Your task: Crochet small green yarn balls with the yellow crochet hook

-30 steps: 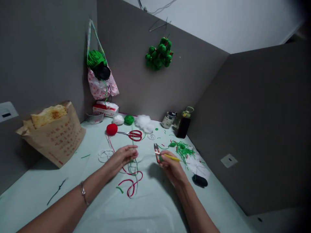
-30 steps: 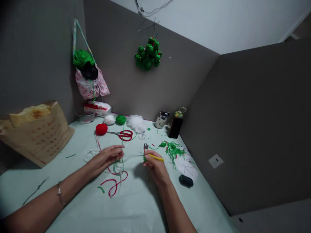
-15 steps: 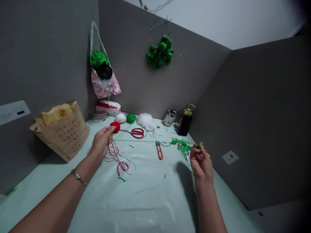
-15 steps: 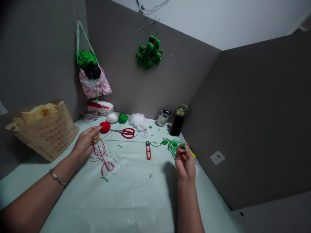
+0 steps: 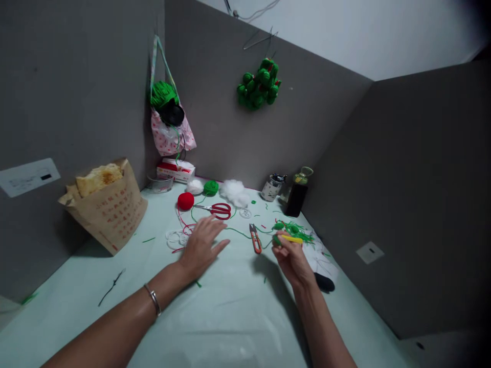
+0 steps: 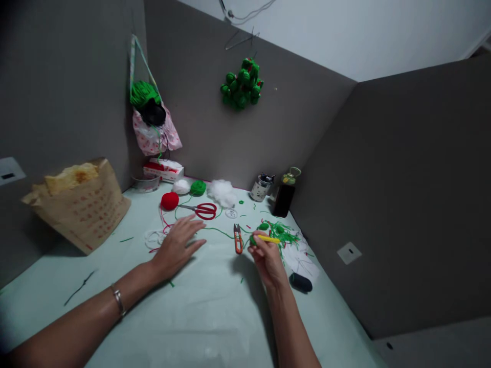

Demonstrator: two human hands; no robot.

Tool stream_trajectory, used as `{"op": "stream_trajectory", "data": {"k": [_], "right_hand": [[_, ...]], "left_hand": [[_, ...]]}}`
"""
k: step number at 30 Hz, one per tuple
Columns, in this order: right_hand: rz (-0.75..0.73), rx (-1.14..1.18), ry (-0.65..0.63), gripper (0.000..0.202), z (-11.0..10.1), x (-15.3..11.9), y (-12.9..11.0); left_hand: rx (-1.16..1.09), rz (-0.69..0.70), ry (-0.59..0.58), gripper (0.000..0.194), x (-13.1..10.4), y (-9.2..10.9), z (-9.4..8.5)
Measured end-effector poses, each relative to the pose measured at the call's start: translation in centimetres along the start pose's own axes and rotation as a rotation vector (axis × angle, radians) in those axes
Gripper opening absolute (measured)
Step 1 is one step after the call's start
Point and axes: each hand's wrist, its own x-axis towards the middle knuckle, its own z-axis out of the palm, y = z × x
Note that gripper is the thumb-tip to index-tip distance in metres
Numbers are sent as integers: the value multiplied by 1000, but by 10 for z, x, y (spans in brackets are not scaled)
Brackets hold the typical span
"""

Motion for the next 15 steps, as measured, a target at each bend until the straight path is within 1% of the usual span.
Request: {"op": "stream_trajectory", "data": {"k": [2,3,6,8,9,10,12,13,15], "right_hand": [[86,-81,-137,22,12,-9,9],[133,-117,-212,23,18,-14,14],[248,-187,-412,27,28,-25,23],[283,-201,-485,27,29,-27,25],[287,-200,-501,26,29,-27,25],[287,-195,-508,25,27,-27,24],[278,-184,-504,23,24,-25,22],[273,-176,-499,23,23,-23,20],[257,-157,-479,24,20,-21,18]], "left_hand": [[-70,-17,-99,40,-9,10,9],[-116,-25,-162,44,-13,15,13],[-288,-23,-409,63,-23,27,19],[-388,-44,-544,74,-28,32,22],[-424,-71,-590,76,-30,33,24],[-448,-104,-619,73,-31,33,25],[-470,-173,-639,58,-30,31,26],[-475,-202,-632,50,-29,30,25],[-497,-256,-591,43,-23,27,23]]}}
